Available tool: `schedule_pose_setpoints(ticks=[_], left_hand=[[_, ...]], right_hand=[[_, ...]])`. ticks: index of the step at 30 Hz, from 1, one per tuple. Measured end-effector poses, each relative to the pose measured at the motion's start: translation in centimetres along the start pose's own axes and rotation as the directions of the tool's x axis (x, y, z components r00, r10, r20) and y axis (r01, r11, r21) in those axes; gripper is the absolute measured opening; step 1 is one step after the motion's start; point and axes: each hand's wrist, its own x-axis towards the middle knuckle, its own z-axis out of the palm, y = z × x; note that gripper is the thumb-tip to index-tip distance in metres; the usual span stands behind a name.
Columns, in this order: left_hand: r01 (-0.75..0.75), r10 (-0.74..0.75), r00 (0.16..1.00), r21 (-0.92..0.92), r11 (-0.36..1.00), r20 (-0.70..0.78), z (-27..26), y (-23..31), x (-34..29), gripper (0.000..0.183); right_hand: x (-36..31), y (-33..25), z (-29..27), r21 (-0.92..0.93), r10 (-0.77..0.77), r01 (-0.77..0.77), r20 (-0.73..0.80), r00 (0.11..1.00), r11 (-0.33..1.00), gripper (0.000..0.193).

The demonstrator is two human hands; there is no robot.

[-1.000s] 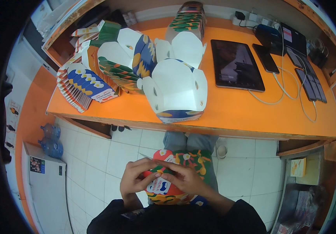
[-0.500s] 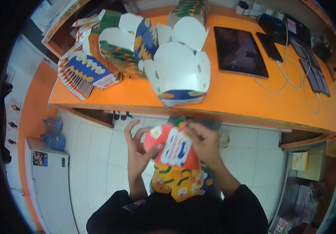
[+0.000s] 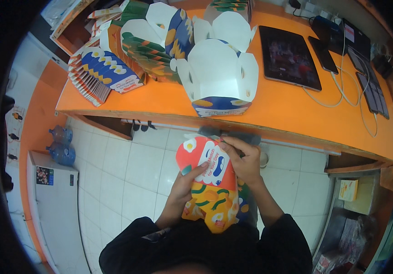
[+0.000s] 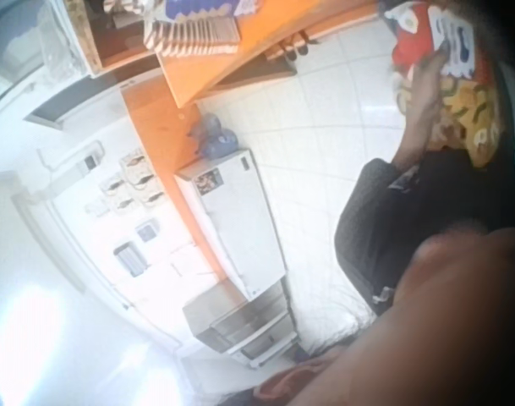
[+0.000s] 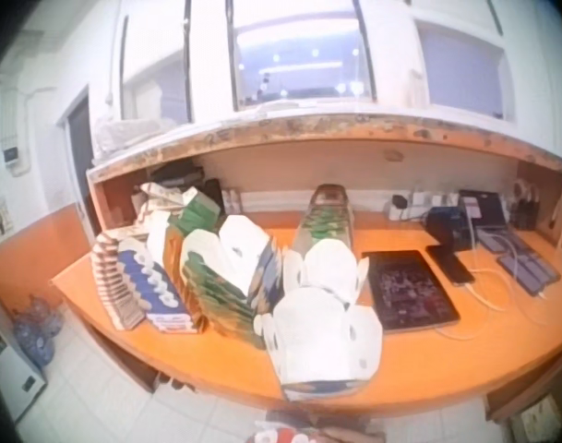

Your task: The person folds flat, colorful cardboard pieces into small hexagonal boxes and places them on an orange countertop. They handle each piece by hand, folding edges and tucking flaps to form the box shape, then stack the finished boxes on the counter.

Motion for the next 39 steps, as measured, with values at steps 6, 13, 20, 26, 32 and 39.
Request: schedule_pose_setpoints(ticks=[6,13,20,26,32,39], left_hand=[[-0.121,0.276,0.938,-0.549,0.827,0.209,-1.2,0.6,0.8,0.072],[-0.193,0.233,0.971,-0.41,0.891,0.049,-2.0,2.1,-1.2,0.044],[-0.265,0.253,0.95,-0.042,0.963,-0.182,-0.4,0.1,-3.2,0.033],[-0.291,0.381,0.912,0.42,0.86,-0.149,0.4,-1.0,-3.8,0.024],[-0.366,0.464,0.872,0.422,0.83,-0.157,0.5,-1.3,-3.8,0.023],[-0.436,0.538,0.838,0.479,0.762,-0.094,-0.1,-1.3,-3.2,0.027]], right_hand=[[1.4,-1.7,-0.5,0.093,-0.303,0.289,0.217,0.928,0.953,0.007],[0.4,-1.9,-0.3,-0.159,-0.292,0.344,0.278,0.915,0.926,0.015],[-2.5,-1.3,1.6,-0.075,-0.104,0.126,0.247,0.963,0.989,0.02],[-3.4,0.3,2.2,0.152,-0.028,-0.005,0.209,0.977,0.988,0.017],[-3.6,0.7,2.5,0.392,0.062,-0.16,0.251,0.966,0.906,0.019],[-3.1,0.5,1.1,0.29,0.109,-0.235,0.392,0.914,0.928,0.016]])
